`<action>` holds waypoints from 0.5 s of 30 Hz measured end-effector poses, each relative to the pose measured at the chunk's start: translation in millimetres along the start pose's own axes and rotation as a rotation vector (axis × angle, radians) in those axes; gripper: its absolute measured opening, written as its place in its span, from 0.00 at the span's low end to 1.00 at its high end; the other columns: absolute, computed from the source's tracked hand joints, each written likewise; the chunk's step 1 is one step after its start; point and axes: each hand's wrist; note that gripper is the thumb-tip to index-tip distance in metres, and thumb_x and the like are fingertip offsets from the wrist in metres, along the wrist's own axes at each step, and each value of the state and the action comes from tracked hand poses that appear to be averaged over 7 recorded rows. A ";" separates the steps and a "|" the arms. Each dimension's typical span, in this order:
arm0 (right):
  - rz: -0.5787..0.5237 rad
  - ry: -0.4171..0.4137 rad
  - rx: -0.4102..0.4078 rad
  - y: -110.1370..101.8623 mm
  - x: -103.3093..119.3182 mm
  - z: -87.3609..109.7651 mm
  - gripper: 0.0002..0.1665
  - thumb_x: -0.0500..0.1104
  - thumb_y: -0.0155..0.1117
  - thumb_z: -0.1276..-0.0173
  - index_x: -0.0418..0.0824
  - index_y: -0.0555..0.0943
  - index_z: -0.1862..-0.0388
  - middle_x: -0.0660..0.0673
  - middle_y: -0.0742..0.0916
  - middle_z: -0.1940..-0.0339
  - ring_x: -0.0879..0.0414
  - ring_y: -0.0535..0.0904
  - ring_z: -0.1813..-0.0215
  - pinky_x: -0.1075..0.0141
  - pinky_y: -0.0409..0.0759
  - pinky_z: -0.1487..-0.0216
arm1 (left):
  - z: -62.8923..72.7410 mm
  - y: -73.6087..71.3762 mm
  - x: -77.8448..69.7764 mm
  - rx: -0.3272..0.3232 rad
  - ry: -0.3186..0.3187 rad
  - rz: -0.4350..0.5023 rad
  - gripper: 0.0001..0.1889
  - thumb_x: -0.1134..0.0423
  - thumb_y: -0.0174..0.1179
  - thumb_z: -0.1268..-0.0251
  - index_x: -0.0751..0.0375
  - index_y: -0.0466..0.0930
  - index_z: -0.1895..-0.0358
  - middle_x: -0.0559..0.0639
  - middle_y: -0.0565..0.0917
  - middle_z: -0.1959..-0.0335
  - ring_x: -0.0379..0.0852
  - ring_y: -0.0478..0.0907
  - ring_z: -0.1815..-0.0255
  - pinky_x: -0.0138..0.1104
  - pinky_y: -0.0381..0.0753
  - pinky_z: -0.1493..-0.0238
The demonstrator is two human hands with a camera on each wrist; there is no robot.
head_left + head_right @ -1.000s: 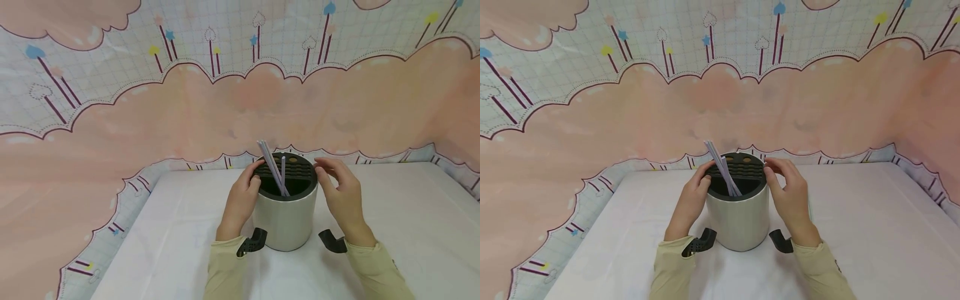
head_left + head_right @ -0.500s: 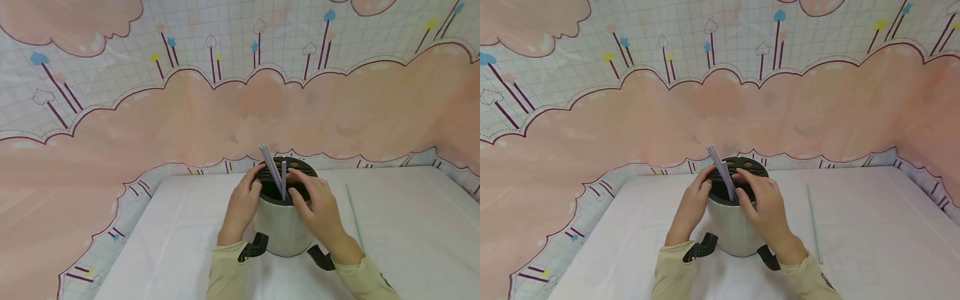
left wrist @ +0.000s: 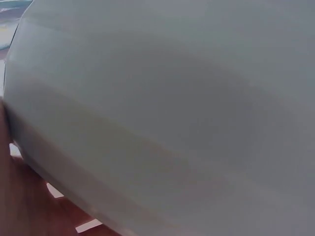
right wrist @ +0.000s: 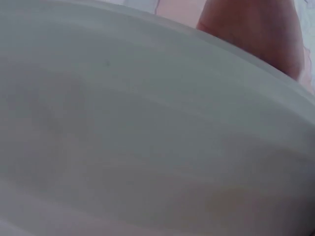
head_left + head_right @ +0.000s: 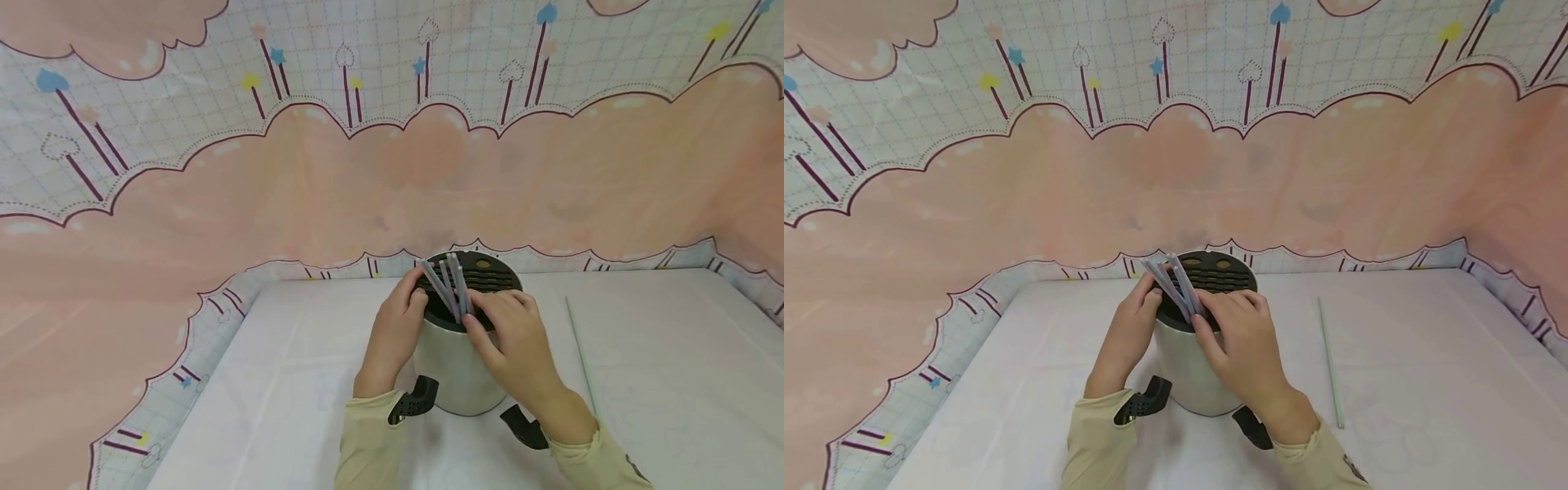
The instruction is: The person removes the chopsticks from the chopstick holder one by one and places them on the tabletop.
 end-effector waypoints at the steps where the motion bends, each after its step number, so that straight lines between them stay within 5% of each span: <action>1: 0.001 -0.005 0.005 -0.9 -0.4 -0.2 0.16 0.43 0.56 0.40 0.38 0.78 0.54 0.46 0.83 0.61 0.53 0.76 0.57 0.55 0.61 0.46 | 0.1 -0.2 -0.6 0.002 -0.007 -0.002 0.22 0.51 0.35 0.36 0.34 0.63 0.39 0.38 0.66 0.39 0.41 0.63 0.39 0.45 0.63 0.43; 10: -0.008 -0.059 0.101 -16.3 -11.5 -2.9 0.07 0.45 0.62 0.43 0.42 0.81 0.70 0.51 0.84 0.71 0.52 0.77 0.58 0.57 0.63 0.45 | -0.1 -0.3 -1.8 0.008 -0.009 -0.008 0.23 0.51 0.35 0.36 0.37 0.62 0.38 0.38 0.65 0.38 0.41 0.61 0.38 0.44 0.62 0.41; 15: -0.015 -0.083 0.165 -24.0 -16.5 -3.8 0.05 0.43 0.62 0.43 0.43 0.82 0.70 0.51 0.84 0.70 0.50 0.76 0.54 0.59 0.62 0.43 | -0.4 0.5 -1.4 0.015 -0.004 -0.008 0.23 0.52 0.35 0.36 0.39 0.61 0.37 0.39 0.64 0.37 0.41 0.60 0.37 0.44 0.61 0.41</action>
Point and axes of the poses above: each hand's wrist, its own z-axis away from the middle knuckle, its own y-axis out of the palm, x = y × z
